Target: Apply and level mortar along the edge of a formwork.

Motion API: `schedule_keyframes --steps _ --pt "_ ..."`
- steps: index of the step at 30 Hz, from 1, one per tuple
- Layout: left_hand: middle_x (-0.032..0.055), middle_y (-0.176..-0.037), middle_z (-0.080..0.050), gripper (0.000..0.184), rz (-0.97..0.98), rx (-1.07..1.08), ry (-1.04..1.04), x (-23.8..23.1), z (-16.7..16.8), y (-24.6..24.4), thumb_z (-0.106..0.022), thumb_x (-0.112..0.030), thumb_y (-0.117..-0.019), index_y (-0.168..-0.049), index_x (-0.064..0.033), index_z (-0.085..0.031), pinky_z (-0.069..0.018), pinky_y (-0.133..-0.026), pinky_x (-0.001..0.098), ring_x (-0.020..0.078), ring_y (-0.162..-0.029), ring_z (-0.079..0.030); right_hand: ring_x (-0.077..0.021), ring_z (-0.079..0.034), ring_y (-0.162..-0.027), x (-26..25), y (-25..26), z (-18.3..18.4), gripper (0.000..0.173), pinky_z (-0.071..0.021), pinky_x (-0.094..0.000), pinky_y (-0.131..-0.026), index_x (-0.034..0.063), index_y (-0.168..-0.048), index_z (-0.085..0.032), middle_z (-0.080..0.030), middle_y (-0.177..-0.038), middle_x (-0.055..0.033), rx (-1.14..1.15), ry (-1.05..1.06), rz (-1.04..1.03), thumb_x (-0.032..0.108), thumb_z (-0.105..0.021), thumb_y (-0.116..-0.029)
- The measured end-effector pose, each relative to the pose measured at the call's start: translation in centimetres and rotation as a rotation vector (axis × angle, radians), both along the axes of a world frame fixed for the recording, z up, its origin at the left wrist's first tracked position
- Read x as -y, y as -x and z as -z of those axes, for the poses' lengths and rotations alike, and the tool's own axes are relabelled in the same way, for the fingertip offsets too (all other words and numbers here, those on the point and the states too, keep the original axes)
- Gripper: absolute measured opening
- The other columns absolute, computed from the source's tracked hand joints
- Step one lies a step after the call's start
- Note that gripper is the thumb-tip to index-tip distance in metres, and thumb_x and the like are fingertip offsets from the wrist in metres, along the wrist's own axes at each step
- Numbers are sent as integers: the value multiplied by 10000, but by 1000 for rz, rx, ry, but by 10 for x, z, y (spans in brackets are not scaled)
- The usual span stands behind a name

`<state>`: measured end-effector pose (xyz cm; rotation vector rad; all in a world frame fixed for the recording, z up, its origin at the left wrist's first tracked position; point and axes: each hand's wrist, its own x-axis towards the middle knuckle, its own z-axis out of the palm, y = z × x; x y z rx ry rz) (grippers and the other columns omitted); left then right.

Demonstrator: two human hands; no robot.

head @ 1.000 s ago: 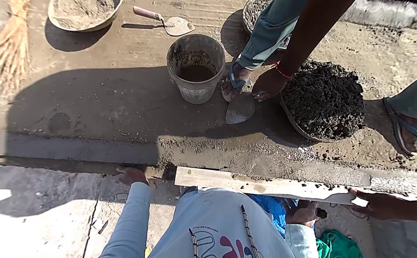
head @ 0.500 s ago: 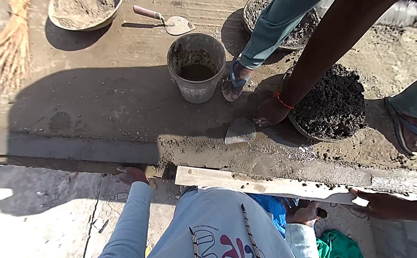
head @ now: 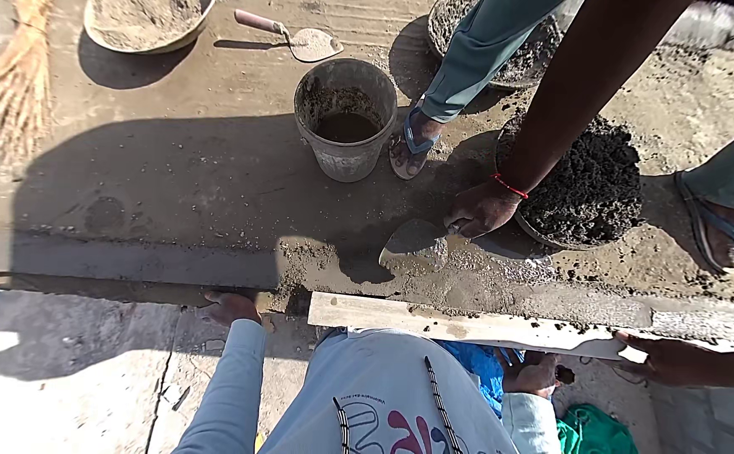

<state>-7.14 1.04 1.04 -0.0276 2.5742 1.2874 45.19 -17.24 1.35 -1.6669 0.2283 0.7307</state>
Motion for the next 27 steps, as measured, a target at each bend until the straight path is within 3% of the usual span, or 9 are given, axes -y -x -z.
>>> schedule_keyframes --steps 5,9,14,19,23,27 --pt "263 -1587 -370 635 7 -14 0 0 1 1 -304 -410 -1110 -1563 35 -288 -352 -1203 430 323 -1487 -387 -355 -564 -1274 0 0 1 685 -529 -599 -898 214 -1586 -305 -381 -1596 -124 2 11 -2 631 -138 -1069" --pt "254 -1590 -371 633 -4 -15 11 0 3 2 -312 -413 -1109 -1559 33 -300 -349 -1204 419 312 -1494 -378 -369 -530 -1333 1 -2 3 658 -509 -628 -949 239 -1593 -295 -371 -1614 -110 -15 -2 18 621 -158 -1074" --pt "244 -1608 -347 647 -6 -15 13 0 8 6 -307 -424 -1106 -1582 11 -257 -351 -1207 419 304 -1502 -367 -358 -580 -1259 0 -1 3 680 -531 -617 -899 215 -1570 -343 -424 -1566 -126 1 7 25 636 -165 -1067" --pt "247 -1592 -371 647 -18 -3 10 0 6 4 -329 -430 -1102 -1572 12 -275 -365 -1197 432 316 -1491 -383 -370 -546 -1315 4 -6 10 665 -512 -634 -944 223 -1568 -340 -429 -1570 -121 -7 -8 23 630 -173 -1070" --pt "241 -1608 -348 636 -19 -5 5 0 6 4 -322 -407 -1107 -1578 15 -255 -354 -1205 414 302 -1504 -363 -361 -591 -1241 0 -2 5 677 -531 -617 -902 200 -1558 -358 -452 -1540 -134 6 7 27 631 -172 -1070" --pt "252 -1603 -352 649 -20 -5 12 -1 4 2 -322 -416 -1108 -1578 27 -254 -343 -1210 402 297 -1499 -372 -363 -581 -1257 1 -3 6 690 -524 -627 -908 204 -1558 -360 -444 -1549 -130 -1 0 19 644 -166 -1064"
